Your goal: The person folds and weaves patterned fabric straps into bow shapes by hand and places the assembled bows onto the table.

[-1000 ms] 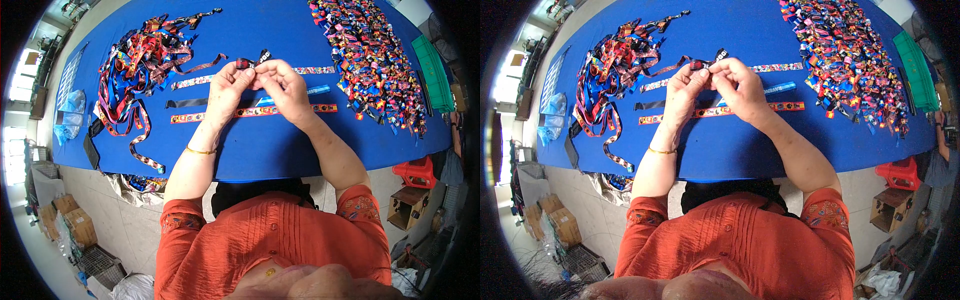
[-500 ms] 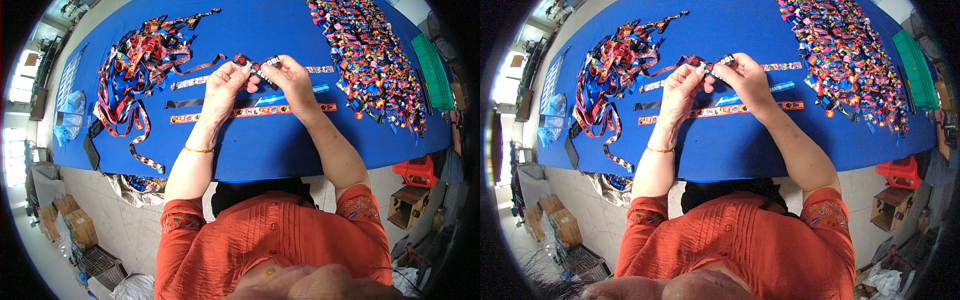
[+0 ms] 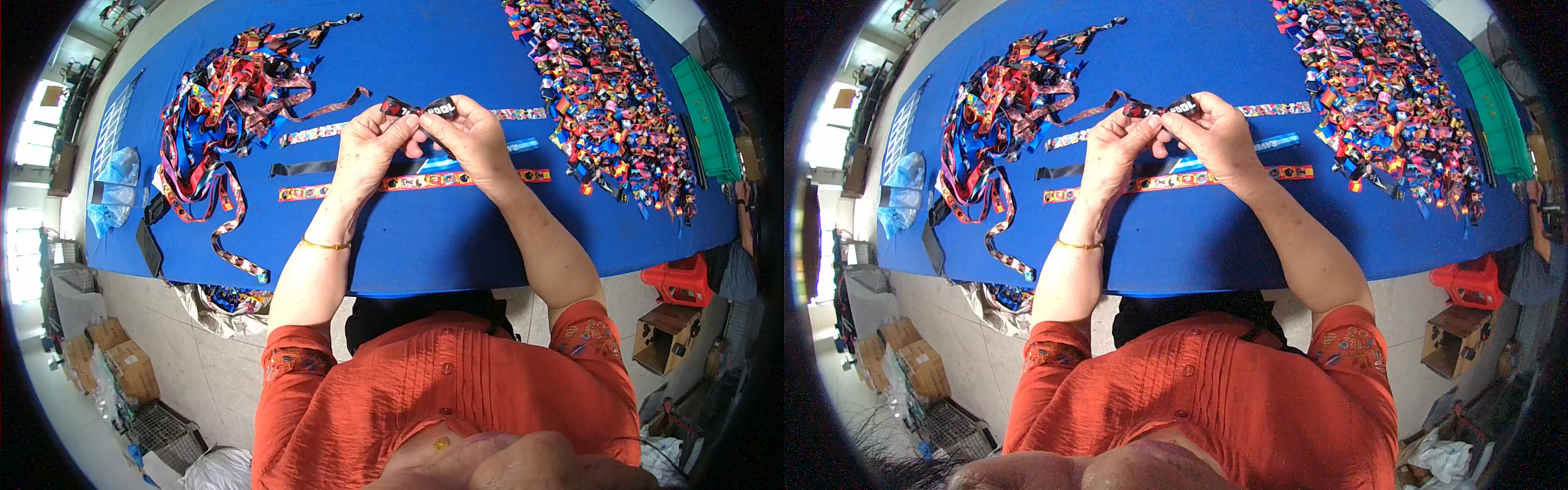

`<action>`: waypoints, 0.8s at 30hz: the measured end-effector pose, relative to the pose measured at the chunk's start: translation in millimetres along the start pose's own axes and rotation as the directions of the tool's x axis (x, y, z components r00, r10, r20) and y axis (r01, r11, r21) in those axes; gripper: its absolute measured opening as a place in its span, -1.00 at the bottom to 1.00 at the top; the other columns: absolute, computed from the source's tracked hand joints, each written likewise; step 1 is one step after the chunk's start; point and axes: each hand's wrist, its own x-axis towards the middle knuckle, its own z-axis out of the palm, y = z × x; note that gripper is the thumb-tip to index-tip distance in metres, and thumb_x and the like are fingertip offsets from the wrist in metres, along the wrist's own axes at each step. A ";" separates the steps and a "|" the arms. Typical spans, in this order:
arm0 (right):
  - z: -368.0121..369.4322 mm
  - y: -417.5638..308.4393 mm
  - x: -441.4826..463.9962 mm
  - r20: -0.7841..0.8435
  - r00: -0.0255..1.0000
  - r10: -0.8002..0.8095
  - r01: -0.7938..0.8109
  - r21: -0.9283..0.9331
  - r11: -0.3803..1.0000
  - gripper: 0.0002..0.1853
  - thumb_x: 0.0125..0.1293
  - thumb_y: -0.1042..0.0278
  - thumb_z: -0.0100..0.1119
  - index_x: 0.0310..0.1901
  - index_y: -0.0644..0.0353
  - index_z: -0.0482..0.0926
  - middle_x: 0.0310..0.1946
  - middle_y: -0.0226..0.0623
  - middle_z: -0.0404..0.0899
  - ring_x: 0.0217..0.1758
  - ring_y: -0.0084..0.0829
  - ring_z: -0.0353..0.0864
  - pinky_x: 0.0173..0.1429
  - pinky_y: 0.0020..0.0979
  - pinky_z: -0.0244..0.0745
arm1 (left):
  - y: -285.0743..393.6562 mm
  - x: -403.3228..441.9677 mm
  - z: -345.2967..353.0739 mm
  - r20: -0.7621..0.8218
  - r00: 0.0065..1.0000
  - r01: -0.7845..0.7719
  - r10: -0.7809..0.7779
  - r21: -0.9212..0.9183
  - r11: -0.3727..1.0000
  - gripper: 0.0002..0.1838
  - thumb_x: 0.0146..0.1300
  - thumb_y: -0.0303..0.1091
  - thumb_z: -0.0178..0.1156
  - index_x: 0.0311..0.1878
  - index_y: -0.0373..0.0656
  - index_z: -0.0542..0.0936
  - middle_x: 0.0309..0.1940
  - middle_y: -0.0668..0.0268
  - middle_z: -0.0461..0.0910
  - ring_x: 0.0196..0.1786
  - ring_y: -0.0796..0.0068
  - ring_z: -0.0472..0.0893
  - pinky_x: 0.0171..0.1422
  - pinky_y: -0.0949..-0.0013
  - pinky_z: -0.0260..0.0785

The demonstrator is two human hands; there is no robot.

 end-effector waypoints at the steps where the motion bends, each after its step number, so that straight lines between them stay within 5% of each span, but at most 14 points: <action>1: -1.9 0.6 0.5 0.003 1.000 0.027 -0.027 -0.021 0.999 -0.87 0.44 0.36 0.28 -0.16 0.24 0.60 -0.30 -0.39 0.69 -0.34 -0.68 0.61 -0.27 -0.62 0.50 | 0.2 -0.3 0.1 -0.001 1.000 0.023 -0.023 0.011 1.000 -0.84 0.44 -0.37 0.26 -0.07 -0.26 0.66 -0.22 0.19 0.76 -0.35 0.55 0.68 -0.17 0.49 0.53; 6: -12.2 1.0 5.1 -0.071 0.992 0.106 -0.115 -0.140 0.983 -0.90 0.43 0.41 0.28 -0.17 0.25 0.60 -0.31 -0.41 0.68 -0.31 -0.69 0.62 -0.25 -0.62 0.50 | 6.3 -3.3 6.0 0.040 0.997 0.063 -0.060 -0.090 0.994 -0.82 0.46 -0.43 0.18 -0.01 -0.35 0.62 -0.16 0.10 0.75 -0.31 0.46 0.73 -0.13 0.44 0.60; 10: -9.4 2.1 6.6 -0.100 0.995 0.007 -0.006 0.016 1.000 -0.90 0.41 0.43 0.29 -0.17 0.27 0.60 -0.30 -0.41 0.67 -0.26 -0.71 0.60 -0.20 -0.61 0.51 | 11.0 -2.3 6.4 0.103 0.992 0.088 -0.075 -0.127 0.988 -0.79 0.45 -0.56 0.05 0.05 -0.47 0.54 -0.07 -0.03 0.72 -0.20 0.33 0.77 -0.02 0.34 0.65; 14: -13.5 0.8 8.0 -0.145 0.989 -0.009 0.004 -0.032 0.999 -0.91 0.42 0.45 0.27 -0.17 0.28 0.61 -0.28 -0.42 0.68 -0.23 -0.71 0.60 -0.16 -0.60 0.52 | 18.2 -2.7 8.5 0.175 0.982 0.106 -0.071 -0.202 0.974 -0.71 0.40 -0.56 0.03 0.11 -0.52 0.47 0.01 -0.09 0.68 -0.13 0.25 0.77 0.08 0.28 0.64; 24: -8.2 3.7 4.1 -0.044 0.998 0.050 -0.047 0.063 0.997 -0.90 0.44 0.42 0.26 -0.16 0.28 0.61 -0.29 -0.41 0.68 -0.29 -0.70 0.59 -0.22 -0.61 0.49 | 1.3 1.8 -1.1 0.062 0.995 0.082 -0.074 -0.141 0.987 -0.80 0.47 -0.38 0.19 0.00 -0.32 0.61 -0.16 0.08 0.74 -0.23 0.41 0.74 -0.03 0.38 0.63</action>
